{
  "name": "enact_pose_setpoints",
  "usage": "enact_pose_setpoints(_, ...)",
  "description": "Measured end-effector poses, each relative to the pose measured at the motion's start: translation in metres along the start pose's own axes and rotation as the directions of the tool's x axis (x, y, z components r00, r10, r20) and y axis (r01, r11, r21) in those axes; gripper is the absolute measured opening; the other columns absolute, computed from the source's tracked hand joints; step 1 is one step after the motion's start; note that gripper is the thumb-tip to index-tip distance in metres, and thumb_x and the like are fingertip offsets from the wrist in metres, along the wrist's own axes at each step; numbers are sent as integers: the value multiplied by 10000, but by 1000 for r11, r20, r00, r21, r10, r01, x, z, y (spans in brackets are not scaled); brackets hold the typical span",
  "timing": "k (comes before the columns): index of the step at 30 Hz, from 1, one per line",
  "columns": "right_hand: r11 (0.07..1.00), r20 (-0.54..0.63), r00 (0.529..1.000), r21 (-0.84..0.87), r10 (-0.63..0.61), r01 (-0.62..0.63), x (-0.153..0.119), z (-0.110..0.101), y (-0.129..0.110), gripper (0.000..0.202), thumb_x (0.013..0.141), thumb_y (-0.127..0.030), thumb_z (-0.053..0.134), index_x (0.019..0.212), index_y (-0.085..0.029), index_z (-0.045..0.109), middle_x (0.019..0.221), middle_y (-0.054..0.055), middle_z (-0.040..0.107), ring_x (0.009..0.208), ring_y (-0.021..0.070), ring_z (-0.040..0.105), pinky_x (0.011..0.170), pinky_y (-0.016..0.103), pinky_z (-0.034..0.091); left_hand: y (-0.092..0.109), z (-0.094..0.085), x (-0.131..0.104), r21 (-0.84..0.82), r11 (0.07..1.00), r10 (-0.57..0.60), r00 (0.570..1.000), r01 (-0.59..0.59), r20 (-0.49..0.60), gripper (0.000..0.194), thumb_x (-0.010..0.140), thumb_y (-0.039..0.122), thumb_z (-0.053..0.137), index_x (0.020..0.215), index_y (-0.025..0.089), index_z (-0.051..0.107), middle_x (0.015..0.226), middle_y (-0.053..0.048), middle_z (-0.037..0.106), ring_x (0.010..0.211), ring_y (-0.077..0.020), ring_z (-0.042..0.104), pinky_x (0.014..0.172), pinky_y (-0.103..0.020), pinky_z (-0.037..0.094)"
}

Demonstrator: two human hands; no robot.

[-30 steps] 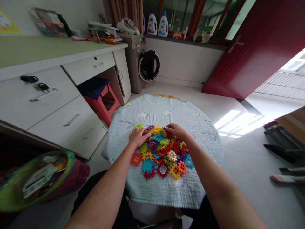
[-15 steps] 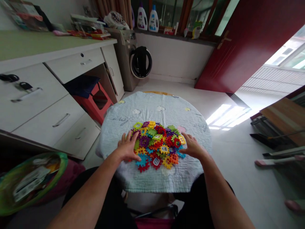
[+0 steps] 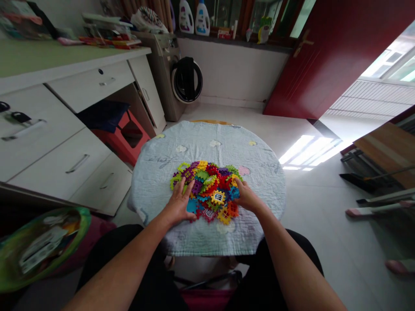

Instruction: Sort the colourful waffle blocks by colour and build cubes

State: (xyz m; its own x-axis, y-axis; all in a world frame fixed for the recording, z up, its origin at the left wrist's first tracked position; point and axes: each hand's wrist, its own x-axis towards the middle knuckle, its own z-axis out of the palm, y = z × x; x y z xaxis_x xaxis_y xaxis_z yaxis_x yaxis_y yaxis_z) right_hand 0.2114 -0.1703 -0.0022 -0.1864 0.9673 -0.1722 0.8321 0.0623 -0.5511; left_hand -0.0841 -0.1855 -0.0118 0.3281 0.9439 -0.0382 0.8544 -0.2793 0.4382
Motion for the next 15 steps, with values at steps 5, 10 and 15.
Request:
enact_pose_setpoints(5, 968, -78, 967, 53, -241, 246, 6, 6, -16, 707, 658, -57, 531, 1346, -173, 419, 1190, 116, 494, 1030, 197, 533, 907, 340, 450, -8, -4, 17, -20, 997, 64, 988, -68, -140, 945, 675, 293, 740, 1460, 211, 219, 1540, -173, 138, 1430, -340, 172, 1146, -482, 236)
enact_pose_setpoints(10, 950, -198, 940, 95, -276, 299, 17, -4, -19, 523, 676, -33, 453, 1165, -171, 575, 1087, 90, 568, 920, 168, 567, 872, 334, 470, -6, -11, 23, 3, 996, 87, 975, -89, -202, 792, 749, 287, 667, 1431, 210, 273, 1504, -161, 227, 1407, -324, 233, 1140, -488, 248)
enact_pose_setpoints(15, 985, -242, 959, 43, -150, 165, 38, 1, -25, 414, 803, -187, 503, 1212, -160, 561, 1227, 135, 556, 1167, 246, 492, 1026, 430, 362, -1, -10, 18, 20, 1000, -18, 985, 22, -174, 966, 637, 461, 748, 1436, 214, 262, 1506, -182, 196, 1402, -393, 182, 1114, -556, 231)
